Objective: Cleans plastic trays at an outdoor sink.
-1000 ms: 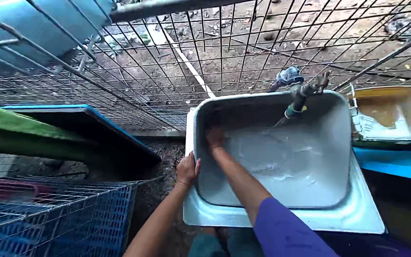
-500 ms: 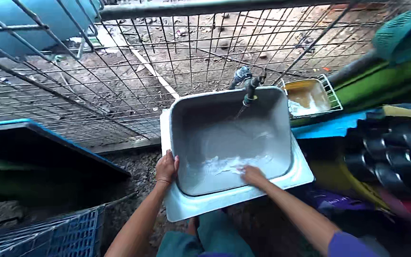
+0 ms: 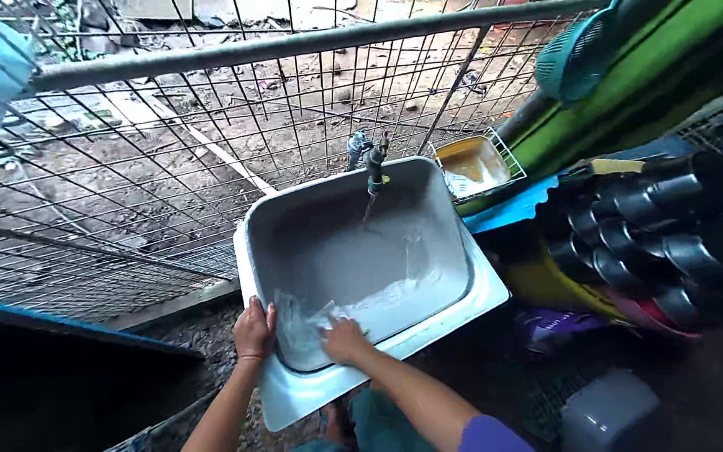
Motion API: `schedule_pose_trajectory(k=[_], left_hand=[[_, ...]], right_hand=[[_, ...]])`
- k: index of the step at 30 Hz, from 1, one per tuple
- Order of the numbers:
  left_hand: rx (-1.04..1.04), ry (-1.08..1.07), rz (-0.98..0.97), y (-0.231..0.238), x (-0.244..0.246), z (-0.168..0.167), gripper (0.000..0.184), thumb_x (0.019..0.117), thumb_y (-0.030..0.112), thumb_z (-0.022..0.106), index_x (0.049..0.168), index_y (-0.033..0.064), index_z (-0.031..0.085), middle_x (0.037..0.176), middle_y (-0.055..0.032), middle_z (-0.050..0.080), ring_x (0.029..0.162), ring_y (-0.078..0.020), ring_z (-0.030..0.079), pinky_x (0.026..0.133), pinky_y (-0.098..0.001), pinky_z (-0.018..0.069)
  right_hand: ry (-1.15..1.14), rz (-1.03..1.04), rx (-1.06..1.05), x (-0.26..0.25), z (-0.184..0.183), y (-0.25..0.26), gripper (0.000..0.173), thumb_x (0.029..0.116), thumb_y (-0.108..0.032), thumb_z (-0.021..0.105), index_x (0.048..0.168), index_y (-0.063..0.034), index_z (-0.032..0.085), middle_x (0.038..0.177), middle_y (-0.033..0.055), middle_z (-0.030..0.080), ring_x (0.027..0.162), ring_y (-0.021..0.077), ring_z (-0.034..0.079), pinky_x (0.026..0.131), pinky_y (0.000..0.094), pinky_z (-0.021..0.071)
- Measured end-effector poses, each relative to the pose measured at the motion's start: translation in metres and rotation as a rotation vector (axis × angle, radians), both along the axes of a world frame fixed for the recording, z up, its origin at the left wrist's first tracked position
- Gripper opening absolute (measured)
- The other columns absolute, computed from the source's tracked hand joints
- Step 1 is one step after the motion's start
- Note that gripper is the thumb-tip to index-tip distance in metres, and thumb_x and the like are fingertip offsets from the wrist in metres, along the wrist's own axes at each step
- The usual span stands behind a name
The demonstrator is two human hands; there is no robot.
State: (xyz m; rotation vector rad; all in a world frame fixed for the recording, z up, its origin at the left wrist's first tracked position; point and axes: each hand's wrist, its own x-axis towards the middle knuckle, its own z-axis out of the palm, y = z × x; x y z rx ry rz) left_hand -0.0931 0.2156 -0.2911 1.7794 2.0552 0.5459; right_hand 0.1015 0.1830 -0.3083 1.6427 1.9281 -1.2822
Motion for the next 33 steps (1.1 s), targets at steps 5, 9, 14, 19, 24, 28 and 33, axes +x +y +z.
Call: schedule_pose_trajectory(k=[5, 9, 14, 19, 24, 28, 33], left_hand=[[0.044, 0.011, 0.005, 0.0, -0.001, -0.007, 0.051, 0.0979, 0.023, 0.047, 0.12, -0.0219, 0.059, 0.099, -0.0401, 0.067, 0.096, -0.0573, 0.068, 0.084, -0.0677, 0.0501], [0.098, 0.015, 0.009, -0.001, 0.0, -0.012, 0.055, 0.0977, 0.027, 0.045, 0.116, -0.0224, 0.06, 0.098, -0.0403, 0.067, 0.094, -0.0584, 0.067, 0.082, -0.07, 0.0499], [0.124, 0.062, -0.005, -0.002, 0.003, -0.014, 0.059, 0.0963, 0.03, 0.044, 0.115, -0.0236, 0.06, 0.097, -0.0407, 0.067, 0.093, -0.0593, 0.067, 0.082, -0.0703, 0.05], [0.181, 0.109, 0.01, -0.001, 0.005, -0.018, 0.063, 0.0945, 0.033, 0.042, 0.112, -0.0242, 0.061, 0.095, -0.0402, 0.067, 0.09, -0.058, 0.068, 0.078, -0.0692, 0.0512], [0.04, 0.075, 0.079, 0.0, 0.011, 0.0, 0.058, 0.0975, 0.026, 0.051, 0.131, -0.0205, 0.054, 0.113, -0.0409, 0.065, 0.106, -0.0576, 0.065, 0.091, -0.0684, 0.0485], [0.342, -0.07, 0.211, 0.016, 0.031, 0.015, 0.065, 0.0877, 0.025, 0.062, 0.136, -0.0173, 0.049, 0.13, -0.0409, 0.055, 0.123, -0.0592, 0.052, 0.107, -0.0668, 0.038], [0.202, -0.541, 0.086, 0.071, 0.121, 0.046, 0.038, 0.0989, 0.009, 0.053, 0.127, -0.0153, 0.059, 0.127, -0.0352, 0.06, 0.116, -0.0437, 0.061, 0.099, -0.0538, 0.0499]], right_hand=[[-0.3, -0.044, 0.022, 0.176, 0.019, 0.019, 0.057, 0.1052, -0.048, 0.048, 0.151, -0.0145, 0.054, 0.158, 0.0223, 0.045, 0.149, 0.043, 0.037, 0.119, 0.0661, 0.028], [-0.513, 0.122, 0.19, 0.255, 0.028, 0.061, 0.058, 0.1015, -0.003, 0.046, 0.155, 0.0136, 0.029, 0.167, 0.0328, 0.011, 0.159, 0.0446, 0.002, 0.126, 0.0609, -0.0041], [-0.555, 0.08, 0.403, 0.25, 0.008, 0.1, 0.074, 0.0938, 0.007, 0.049, 0.157, 0.0167, 0.011, 0.167, 0.0352, 0.001, 0.159, 0.0434, 0.0, 0.127, 0.0569, 0.0033], [-0.455, -0.283, 0.088, 0.186, 0.014, 0.054, 0.077, 0.0951, -0.017, 0.064, 0.151, 0.0195, 0.027, 0.156, 0.0433, 0.027, 0.147, 0.0553, 0.029, 0.118, 0.0654, 0.0289], [-0.006, -0.203, 0.034, 0.173, 0.03, 0.06, 0.057, 0.0965, -0.017, 0.068, 0.151, -0.0088, 0.052, 0.139, 0.0239, 0.062, 0.132, 0.0399, 0.057, 0.112, 0.058, 0.0431], [0.284, -0.434, 0.228, 0.182, 0.064, 0.093, 0.039, 0.0972, -0.033, 0.069, 0.109, 0.0035, 0.073, 0.106, 0.0244, 0.073, 0.105, 0.0384, 0.07, 0.096, 0.0593, 0.0521], [0.322, -0.397, 0.458, 0.206, 0.135, 0.123, 0.029, 0.0949, -0.018, 0.066, 0.099, 0.0094, 0.072, 0.097, 0.0262, 0.072, 0.098, 0.0385, 0.07, 0.091, 0.0563, 0.0529]])
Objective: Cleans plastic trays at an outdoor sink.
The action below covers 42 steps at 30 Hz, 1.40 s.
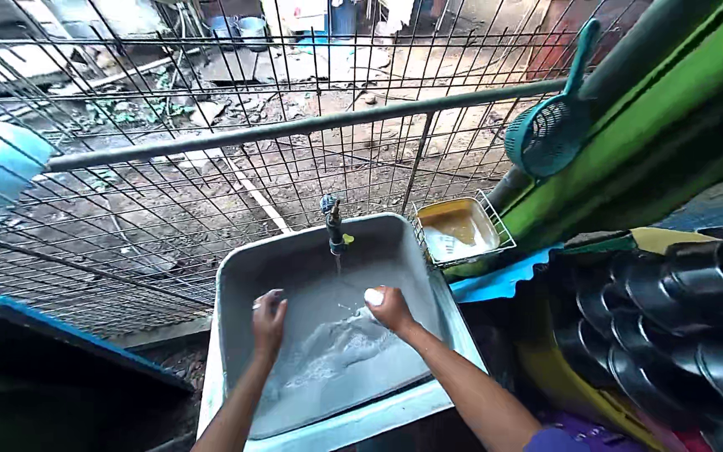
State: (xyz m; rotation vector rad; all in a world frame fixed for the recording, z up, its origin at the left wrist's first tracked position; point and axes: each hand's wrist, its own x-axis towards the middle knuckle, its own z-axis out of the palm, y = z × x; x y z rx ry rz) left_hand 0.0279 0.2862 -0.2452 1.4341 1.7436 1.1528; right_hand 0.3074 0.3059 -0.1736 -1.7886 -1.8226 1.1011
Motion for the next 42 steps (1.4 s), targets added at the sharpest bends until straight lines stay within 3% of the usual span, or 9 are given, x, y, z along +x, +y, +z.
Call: schedule_pose_trajectory(k=[6, 10, 12, 18, 23, 31, 35, 37, 42], left_hand=[[-0.479, -0.937, 0.015, 0.096, 0.11, 0.014, 0.033, 0.1026, -0.004, 0.046, 0.135, -0.007, 0.052, 0.115, -0.0148, 0.063, 0.086, -0.0125, 0.063, 0.078, -0.0267, 0.0533], [-0.413, -1.061, 0.035, 0.131, 0.137, 0.026, 0.023, 0.1009, -0.005, 0.054, 0.124, -0.0067, 0.054, 0.094, -0.008, 0.067, 0.069, -0.005, 0.062, 0.065, -0.0193, 0.0531], [-0.428, -0.935, 0.114, 0.136, 0.143, 0.028, 0.012, 0.1026, 0.0, 0.053, 0.114, -0.0022, 0.056, 0.074, -0.0015, 0.057, 0.05, -0.003, 0.046, 0.046, -0.0177, 0.0412], [-0.375, -0.445, 0.128, 0.133, 0.142, 0.037, 0.025, 0.0946, 0.006, 0.069, 0.113, -0.0106, 0.064, 0.105, -0.0253, 0.065, 0.092, -0.0314, 0.061, 0.086, -0.0494, 0.0495], [-0.547, -0.635, 0.011, 0.13, 0.142, 0.037, 0.025, 0.1021, 0.01, 0.059, 0.124, -0.002, 0.054, 0.082, -0.0044, 0.053, 0.061, -0.0086, 0.047, 0.057, -0.0247, 0.0431], [-0.578, -0.822, 0.05, 0.124, 0.146, 0.037, 0.022, 0.0979, -0.006, 0.055, 0.12, -0.0059, 0.058, 0.089, -0.0057, 0.063, 0.067, -0.0069, 0.057, 0.065, -0.0221, 0.0513], [-0.489, -0.993, 0.185, 0.118, 0.146, 0.034, 0.02, 0.1022, 0.0, 0.054, 0.12, -0.0081, 0.056, 0.087, -0.0085, 0.064, 0.069, -0.0091, 0.061, 0.066, -0.0234, 0.0537], [-0.468, -1.127, 0.219, 0.104, 0.145, 0.042, 0.028, 0.1086, 0.01, 0.045, 0.131, -0.007, 0.052, 0.096, -0.0121, 0.063, 0.076, -0.0135, 0.061, 0.07, -0.0268, 0.0528], [-0.38, -1.304, 0.302, 0.061, 0.156, 0.059, 0.041, 0.1129, 0.037, 0.03, 0.116, 0.0045, 0.054, 0.092, -0.0074, 0.058, 0.08, -0.0165, 0.059, 0.074, -0.0354, 0.0519]], right_hand=[[-0.172, -0.26, 0.251, 0.074, 0.081, 0.062, 0.036, 0.0967, -0.02, 0.068, 0.119, 0.0077, 0.068, 0.115, 0.0297, 0.069, 0.113, 0.0438, 0.066, 0.101, 0.0599, 0.049], [-0.402, -0.278, 0.209, 0.12, 0.091, 0.102, 0.047, 0.0954, -0.033, 0.072, 0.133, -0.0039, 0.068, 0.139, 0.0306, 0.058, 0.132, 0.0478, 0.053, 0.11, 0.07, 0.034], [-0.314, -0.239, 0.324, 0.106, 0.094, 0.102, 0.048, 0.0949, -0.03, 0.073, 0.131, 0.0015, 0.067, 0.142, 0.0319, 0.056, 0.131, 0.0476, 0.055, 0.111, 0.0646, 0.0391], [0.132, 0.084, 0.525, -0.029, 0.115, 0.093, 0.049, 0.0948, -0.028, 0.072, 0.128, 0.0078, 0.066, 0.114, 0.0234, 0.073, 0.093, 0.0331, 0.072, 0.089, 0.0492, 0.0555], [-0.01, 0.1, 0.531, -0.07, 0.137, 0.101, 0.04, 0.0939, -0.023, 0.07, 0.124, 0.002, 0.072, 0.1, 0.0211, 0.076, 0.094, 0.0362, 0.073, 0.09, 0.054, 0.0545], [0.051, 0.161, 0.441, -0.064, 0.136, 0.107, 0.032, 0.0928, -0.018, 0.07, 0.12, -0.0024, 0.075, 0.108, 0.0186, 0.076, 0.103, 0.0311, 0.072, 0.097, 0.0496, 0.053], [0.573, -0.177, 0.491, -0.049, 0.082, 0.099, 0.032, 0.1032, -0.008, 0.051, 0.123, 0.0125, 0.065, 0.103, 0.0168, 0.075, 0.072, 0.011, 0.066, 0.069, 0.0288, 0.0559], [0.808, -0.486, 0.294, -0.052, 0.048, 0.093, 0.035, 0.1095, -0.01, 0.036, 0.118, 0.0118, 0.062, 0.089, 0.0085, 0.069, 0.064, 0.0066, 0.059, 0.06, 0.0234, 0.0509], [0.875, -0.545, -0.33, -0.091, -0.01, 0.086, 0.016, 0.1049, -0.001, 0.049, 0.114, 0.0101, 0.058, 0.083, 0.0089, 0.06, 0.066, 0.0084, 0.055, 0.061, 0.0237, 0.0484]])
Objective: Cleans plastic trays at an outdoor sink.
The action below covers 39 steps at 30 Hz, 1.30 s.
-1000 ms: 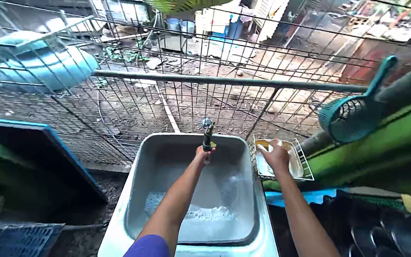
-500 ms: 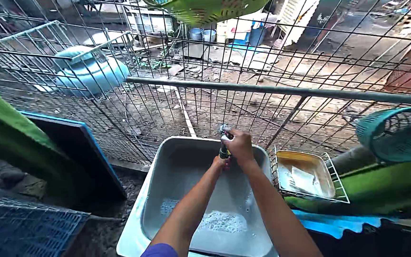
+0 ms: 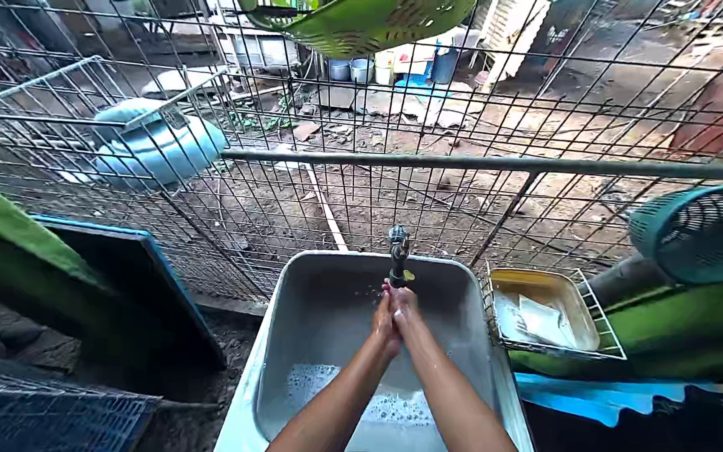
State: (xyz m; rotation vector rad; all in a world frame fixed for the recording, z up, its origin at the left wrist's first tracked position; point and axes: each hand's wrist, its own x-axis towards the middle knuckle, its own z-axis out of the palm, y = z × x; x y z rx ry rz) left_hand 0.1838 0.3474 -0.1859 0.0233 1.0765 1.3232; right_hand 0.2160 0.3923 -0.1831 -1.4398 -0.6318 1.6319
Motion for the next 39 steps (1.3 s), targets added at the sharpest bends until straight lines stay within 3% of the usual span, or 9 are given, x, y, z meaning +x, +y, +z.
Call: schedule_pose_trajectory(k=[3, 5, 10, 15, 19, 23, 26, 30, 39], left_hand=[[0.04, 0.071, 0.024, 0.0, -0.001, -0.006, 0.039, 0.1107, 0.027, 0.044, 0.137, -0.0004, 0.047, 0.108, -0.0156, 0.062, 0.09, -0.0199, 0.063, 0.08, -0.0374, 0.0554], [0.032, 0.061, 0.08, 0.009, 0.001, -0.003, 0.033, 0.1093, 0.026, 0.048, 0.131, 0.0001, 0.05, 0.101, -0.0144, 0.06, 0.085, -0.0206, 0.06, 0.076, -0.0384, 0.0535], [-0.017, 0.301, 0.069, 0.045, -0.002, -0.011, 0.033, 0.1082, 0.025, 0.049, 0.114, -0.005, 0.062, 0.099, -0.0206, 0.064, 0.089, -0.0283, 0.061, 0.08, -0.0463, 0.0509], [0.122, 0.786, -0.069, 0.039, -0.028, 0.011, 0.046, 0.1058, 0.011, 0.05, 0.148, -0.0067, 0.042, 0.136, -0.0336, 0.053, 0.122, -0.0417, 0.056, 0.102, -0.0523, 0.0458], [0.553, 0.961, 0.03, 0.033, -0.031, 0.075, 0.052, 0.1011, 0.012, 0.049, 0.145, -0.015, 0.04, 0.152, -0.0359, 0.037, 0.143, -0.0389, 0.038, 0.119, -0.045, 0.031], [0.665, 1.202, -0.137, 0.054, -0.032, 0.117, 0.049, 0.1029, 0.026, 0.051, 0.138, -0.0071, 0.056, 0.137, -0.0294, 0.057, 0.124, -0.0371, 0.057, 0.106, -0.0505, 0.0444], [0.571, 1.364, -0.482, 0.063, -0.032, 0.141, 0.048, 0.1081, 0.023, 0.05, 0.146, -0.0065, 0.048, 0.132, -0.0275, 0.062, 0.124, -0.0379, 0.06, 0.11, -0.0512, 0.0438], [0.645, 1.43, -0.465, 0.064, -0.036, 0.135, 0.035, 0.109, 0.013, 0.042, 0.122, -0.0037, 0.07, 0.117, -0.0211, 0.071, 0.116, -0.0312, 0.066, 0.107, -0.0465, 0.0455], [0.728, 1.416, -0.677, 0.069, -0.053, 0.141, 0.034, 0.1081, 0.019, 0.049, 0.13, 0.0004, 0.066, 0.112, -0.0215, 0.071, 0.104, -0.0308, 0.068, 0.098, -0.048, 0.0487]], right_hand=[[-0.269, 0.216, -0.144, -0.019, 0.048, -0.017, 0.021, 0.1084, -0.016, 0.052, 0.124, -0.0039, 0.057, 0.09, 0.0, 0.058, 0.071, 0.0021, 0.054, 0.067, 0.0186, 0.0479], [-0.269, 0.234, -0.01, -0.022, 0.021, -0.011, 0.018, 0.1055, -0.012, 0.051, 0.119, -0.0026, 0.057, 0.086, 0.0019, 0.054, 0.071, 0.0058, 0.051, 0.066, 0.0226, 0.0469], [-0.376, 0.217, 0.131, -0.008, -0.005, 0.006, 0.034, 0.1048, -0.008, 0.056, 0.132, 0.0125, 0.055, 0.125, 0.029, 0.063, 0.116, 0.0309, 0.062, 0.104, 0.0426, 0.0478], [-0.01, 0.111, -0.028, 0.002, 0.005, -0.006, 0.019, 0.1074, -0.006, 0.045, 0.108, 0.0058, 0.06, 0.08, 0.0069, 0.058, 0.067, 0.0112, 0.056, 0.064, 0.028, 0.0503], [0.079, 0.134, -0.032, 0.007, 0.014, -0.011, 0.027, 0.1098, -0.006, 0.04, 0.117, 0.0112, 0.058, 0.089, 0.0094, 0.06, 0.072, 0.0108, 0.057, 0.07, 0.0266, 0.0517], [0.114, 0.117, -0.047, 0.003, 0.017, -0.006, 0.02, 0.107, 0.0, 0.04, 0.117, 0.009, 0.055, 0.084, 0.0074, 0.057, 0.068, 0.0112, 0.055, 0.064, 0.026, 0.0508], [0.124, 0.114, -0.067, 0.004, 0.018, -0.004, 0.02, 0.1059, 0.002, 0.042, 0.121, 0.0087, 0.054, 0.089, 0.0099, 0.057, 0.071, 0.0135, 0.056, 0.067, 0.0279, 0.0516], [0.127, 0.108, -0.077, 0.003, 0.014, -0.004, 0.021, 0.1075, -0.001, 0.041, 0.121, 0.0082, 0.054, 0.089, 0.0104, 0.058, 0.072, 0.0147, 0.058, 0.069, 0.0292, 0.0525], [0.044, 0.109, -0.043, -0.001, 0.006, -0.005, 0.024, 0.109, -0.005, 0.043, 0.122, 0.0091, 0.057, 0.102, 0.0151, 0.064, 0.084, 0.0162, 0.062, 0.076, 0.0297, 0.0539]])
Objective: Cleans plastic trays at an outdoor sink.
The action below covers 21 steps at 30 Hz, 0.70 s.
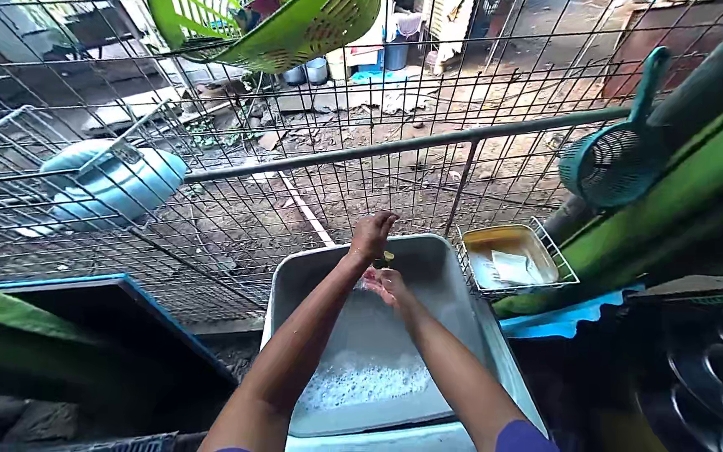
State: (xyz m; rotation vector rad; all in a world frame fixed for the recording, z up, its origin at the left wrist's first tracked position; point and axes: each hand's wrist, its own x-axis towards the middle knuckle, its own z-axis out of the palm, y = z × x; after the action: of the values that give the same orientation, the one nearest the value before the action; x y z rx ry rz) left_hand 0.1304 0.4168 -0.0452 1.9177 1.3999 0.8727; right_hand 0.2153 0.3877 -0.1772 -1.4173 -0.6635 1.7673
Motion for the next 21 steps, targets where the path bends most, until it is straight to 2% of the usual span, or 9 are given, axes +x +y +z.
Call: schedule_pose_trajectory(k=[2, 3, 5, 7, 9, 11, 13, 18, 21], left_hand=[[0.017, -0.022, -0.061, -0.004, -0.018, -0.003, 0.05, 0.1045, 0.023, 0.057, 0.15, 0.0037, 0.048, 0.129, -0.0255, 0.064, 0.117, -0.0346, 0.063, 0.104, -0.0519, 0.0467], [0.019, -0.051, -0.059, -0.013, -0.035, -0.009, 0.06, 0.1031, 0.024, 0.059, 0.156, 0.0031, 0.038, 0.149, -0.0261, 0.05, 0.137, -0.0352, 0.051, 0.116, -0.0508, 0.0389], [0.05, -0.119, 0.115, -0.049, -0.083, -0.041, 0.069, 0.0996, 0.025, 0.057, 0.156, -0.0054, 0.032, 0.162, -0.0292, 0.03, 0.151, -0.0371, 0.033, 0.123, -0.0488, 0.0285], [-0.042, -0.039, 0.431, -0.103, -0.138, -0.084, 0.077, 0.0973, 0.03, 0.063, 0.155, -0.0088, 0.03, 0.161, -0.0324, 0.028, 0.15, -0.0416, 0.032, 0.123, -0.0516, 0.0284], [-0.411, 0.065, 0.615, -0.164, -0.179, -0.129, 0.083, 0.0992, 0.027, 0.067, 0.159, -0.0071, 0.021, 0.157, -0.0385, 0.03, 0.146, -0.0512, 0.034, 0.119, -0.0602, 0.0292], [-0.702, 0.074, 0.634, -0.21, -0.197, -0.18, 0.063, 0.1035, 0.019, 0.062, 0.154, -0.0061, 0.034, 0.14, -0.0375, 0.052, 0.129, -0.0506, 0.053, 0.109, -0.061, 0.0411], [-0.73, 0.053, 0.568, -0.232, -0.203, -0.211, 0.046, 0.1062, 0.011, 0.052, 0.147, -0.0073, 0.043, 0.125, -0.0331, 0.063, 0.112, -0.0461, 0.064, 0.098, -0.0589, 0.0489], [-0.409, -0.017, 0.532, -0.231, -0.206, -0.132, 0.039, 0.1025, 0.011, 0.057, 0.133, -0.0124, 0.053, 0.111, -0.0342, 0.065, 0.104, -0.0448, 0.065, 0.095, -0.0613, 0.0487], [-0.35, -0.216, 0.504, -0.243, -0.216, -0.062, 0.038, 0.0934, 0.008, 0.064, 0.126, -0.0087, 0.054, 0.093, -0.0169, 0.065, 0.078, -0.0215, 0.064, 0.073, -0.042, 0.055]], right_hand=[[-0.306, 0.195, 0.147, 0.023, 0.003, -0.005, 0.029, 0.1077, -0.005, 0.047, 0.128, 0.0095, 0.062, 0.123, 0.0219, 0.066, 0.109, 0.024, 0.063, 0.096, 0.0375, 0.05], [-0.493, 0.304, 0.234, 0.042, 0.006, -0.012, 0.03, 0.1062, -0.005, 0.051, 0.13, 0.0086, 0.063, 0.133, 0.0248, 0.064, 0.123, 0.0298, 0.061, 0.106, 0.0422, 0.0462], [-0.843, 0.36, 0.368, 0.089, 0.008, -0.042, 0.035, 0.1015, -0.009, 0.059, 0.133, 0.0046, 0.064, 0.143, 0.0275, 0.057, 0.136, 0.0387, 0.053, 0.116, 0.0503, 0.0403], [-1.082, 0.205, 0.397, 0.139, -0.001, -0.08, 0.045, 0.0953, -0.009, 0.065, 0.138, 0.0049, 0.061, 0.148, 0.0347, 0.048, 0.139, 0.0502, 0.046, 0.116, 0.0603, 0.0372], [-1.184, 0.099, 0.244, 0.175, -0.02, -0.114, 0.056, 0.093, -0.006, 0.066, 0.147, 0.0031, 0.052, 0.149, 0.0359, 0.045, 0.138, 0.0529, 0.045, 0.113, 0.0645, 0.0374], [-1.145, 0.158, 0.031, 0.193, -0.037, -0.131, 0.057, 0.0998, -0.006, 0.059, 0.153, 0.003, 0.042, 0.146, 0.0354, 0.049, 0.136, 0.0497, 0.049, 0.114, 0.06, 0.0385], [-1.09, 0.218, -0.034, 0.198, -0.05, -0.134, 0.049, 0.1057, -0.005, 0.05, 0.153, 0.0049, 0.041, 0.143, 0.0338, 0.054, 0.135, 0.046, 0.053, 0.115, 0.0567, 0.039], [-1.073, 0.16, 0.019, 0.186, -0.048, -0.145, 0.047, 0.1075, -0.005, 0.045, 0.153, 0.0061, 0.041, 0.146, 0.0328, 0.053, 0.139, 0.0447, 0.051, 0.119, 0.0547, 0.0354], [-1.009, 0.134, 0.078, 0.173, -0.042, -0.165, 0.041, 0.107, -0.006, 0.049, 0.146, 0.0088, 0.05, 0.138, 0.034, 0.058, 0.132, 0.0449, 0.056, 0.116, 0.0544, 0.0383]])
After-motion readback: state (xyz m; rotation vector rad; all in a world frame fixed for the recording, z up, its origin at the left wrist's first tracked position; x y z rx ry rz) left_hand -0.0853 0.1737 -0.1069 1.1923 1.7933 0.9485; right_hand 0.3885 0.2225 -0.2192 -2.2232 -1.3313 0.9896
